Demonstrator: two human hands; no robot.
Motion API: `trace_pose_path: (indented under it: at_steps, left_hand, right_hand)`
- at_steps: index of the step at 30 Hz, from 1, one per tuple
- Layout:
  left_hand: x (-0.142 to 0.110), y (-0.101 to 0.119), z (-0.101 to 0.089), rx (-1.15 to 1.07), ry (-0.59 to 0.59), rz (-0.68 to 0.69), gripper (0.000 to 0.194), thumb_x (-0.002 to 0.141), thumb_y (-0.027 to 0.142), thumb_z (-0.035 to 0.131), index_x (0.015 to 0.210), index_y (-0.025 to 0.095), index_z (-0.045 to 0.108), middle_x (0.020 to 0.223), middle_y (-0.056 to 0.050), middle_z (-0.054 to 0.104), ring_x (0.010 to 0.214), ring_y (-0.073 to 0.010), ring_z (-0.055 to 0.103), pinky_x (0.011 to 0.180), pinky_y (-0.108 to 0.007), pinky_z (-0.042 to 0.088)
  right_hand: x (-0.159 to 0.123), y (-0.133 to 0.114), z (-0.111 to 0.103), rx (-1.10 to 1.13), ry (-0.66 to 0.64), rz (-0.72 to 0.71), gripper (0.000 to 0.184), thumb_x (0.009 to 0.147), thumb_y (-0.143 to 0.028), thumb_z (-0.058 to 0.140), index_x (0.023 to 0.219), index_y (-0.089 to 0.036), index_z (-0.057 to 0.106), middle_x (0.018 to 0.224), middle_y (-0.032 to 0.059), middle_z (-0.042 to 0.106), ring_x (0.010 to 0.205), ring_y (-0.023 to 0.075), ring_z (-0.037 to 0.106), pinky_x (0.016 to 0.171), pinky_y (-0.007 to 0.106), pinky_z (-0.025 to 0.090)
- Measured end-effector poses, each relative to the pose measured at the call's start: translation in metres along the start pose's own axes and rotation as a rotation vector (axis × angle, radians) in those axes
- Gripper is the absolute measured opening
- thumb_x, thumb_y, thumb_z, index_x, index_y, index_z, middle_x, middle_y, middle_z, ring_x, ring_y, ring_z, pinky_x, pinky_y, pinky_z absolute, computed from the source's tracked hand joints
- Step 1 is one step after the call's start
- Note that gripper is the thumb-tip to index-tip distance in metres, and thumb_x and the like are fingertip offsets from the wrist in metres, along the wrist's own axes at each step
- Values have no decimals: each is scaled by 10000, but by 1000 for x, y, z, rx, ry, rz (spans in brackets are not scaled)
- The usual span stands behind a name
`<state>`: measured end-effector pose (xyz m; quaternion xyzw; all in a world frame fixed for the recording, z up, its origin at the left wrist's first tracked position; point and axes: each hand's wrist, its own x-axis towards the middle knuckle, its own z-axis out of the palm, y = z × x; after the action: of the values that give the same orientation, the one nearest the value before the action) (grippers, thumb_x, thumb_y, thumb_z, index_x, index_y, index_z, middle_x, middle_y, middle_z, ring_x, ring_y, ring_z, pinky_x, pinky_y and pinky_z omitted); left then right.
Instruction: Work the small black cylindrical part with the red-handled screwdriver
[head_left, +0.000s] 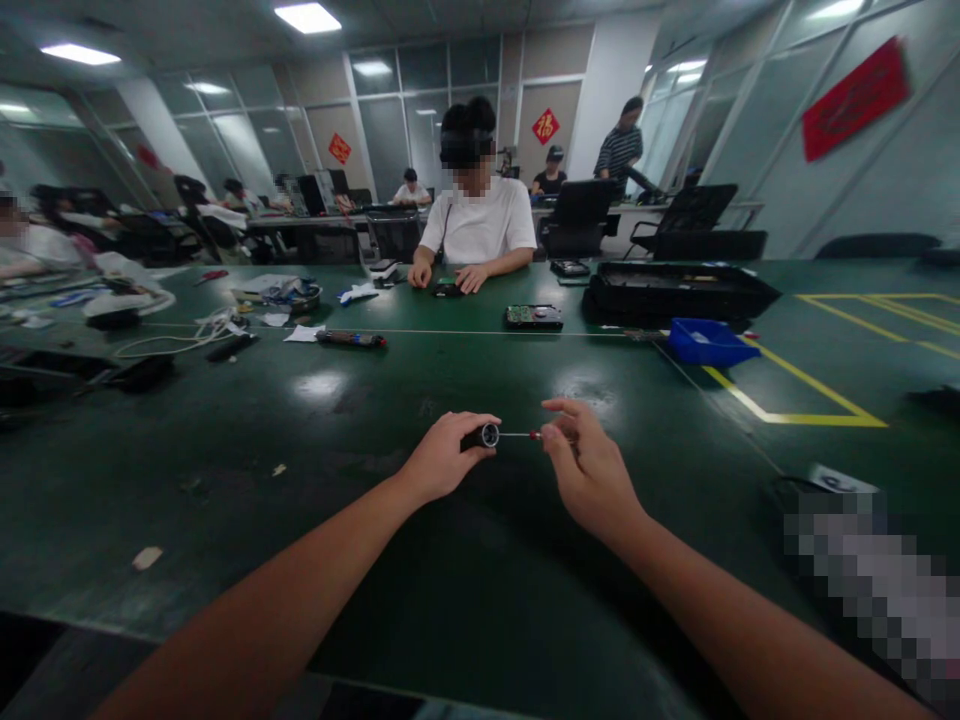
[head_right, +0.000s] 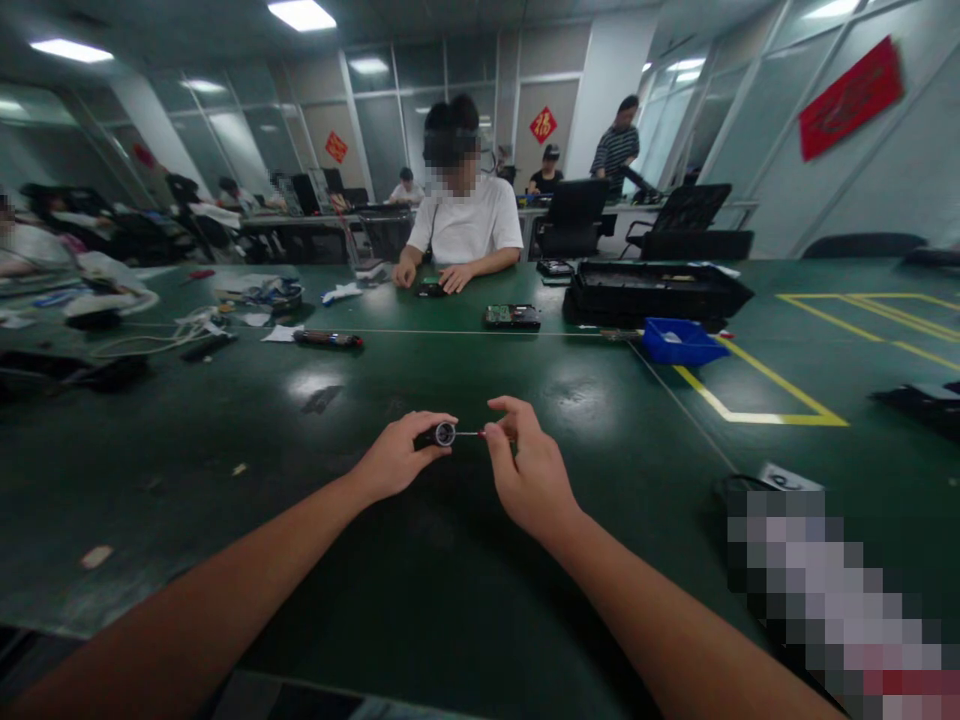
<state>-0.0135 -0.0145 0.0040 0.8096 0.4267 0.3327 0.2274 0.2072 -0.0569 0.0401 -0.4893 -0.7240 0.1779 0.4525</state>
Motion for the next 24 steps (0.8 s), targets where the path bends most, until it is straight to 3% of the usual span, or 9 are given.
trace_pose_path:
  at_steps: [3, 7, 10, 14, 17, 24]
  left_hand:
    - [0, 1, -1, 1, 20, -9, 379, 875, 237, 700, 1248, 267, 639, 1215, -32, 680, 1144, -230, 602, 1049, -424, 410]
    - [0, 3, -4, 1, 29, 47, 393, 889, 231, 682, 1275, 264, 622, 1257, -40, 665, 1184, -224, 585, 1060, -417, 408]
    - [2, 6, -7, 83, -14, 84, 373, 913, 235, 654, 1278, 296, 616, 1286, -27, 655, 1232, -226, 559, 1154, -506, 287]
    - [3, 5, -6, 168, -76, 22, 380, 910, 242, 659, 1281, 311, 611, 1281, -23, 654, 1241, -246, 545, 1170, -584, 210]
    - [4, 0, -4, 158, -89, -6, 403, 904, 248, 669, 1296, 308, 602, 1266, -27, 655, 1222, -247, 551, 1157, -572, 245]
    - [4, -3, 0, 139, -83, 14, 417, 886, 253, 693, 1291, 313, 609, 1248, -24, 660, 1201, -244, 559, 1138, -548, 281]
  right_hand:
    - [2, 6, 6, 236, 58, 128, 216, 944, -392, 566, 1043, -205, 608, 874, 64, 706, 807, 222, 689, 748, 365, 537]
    - [8, 13, 12, 617, 112, 331, 289, 909, -482, 611, 939, -198, 650, 840, 48, 676, 780, 200, 666, 798, 384, 557]
    - [13, 21, 14, 843, 117, 482, 308, 892, -509, 619, 877, -203, 645, 754, 20, 630, 672, 174, 629, 779, 389, 574]
    - [17, 33, 15, 722, 182, 534, 305, 880, -501, 637, 798, -208, 621, 688, 5, 600, 577, 155, 577, 677, 364, 569]
    - [15, 38, 15, 577, 226, 453, 305, 911, -504, 593, 850, -207, 624, 738, 18, 633, 626, 162, 602, 640, 334, 543]
    - [10, 24, 12, 325, 164, 254, 308, 971, -482, 506, 931, -196, 613, 789, 39, 670, 701, 181, 642, 703, 348, 515]
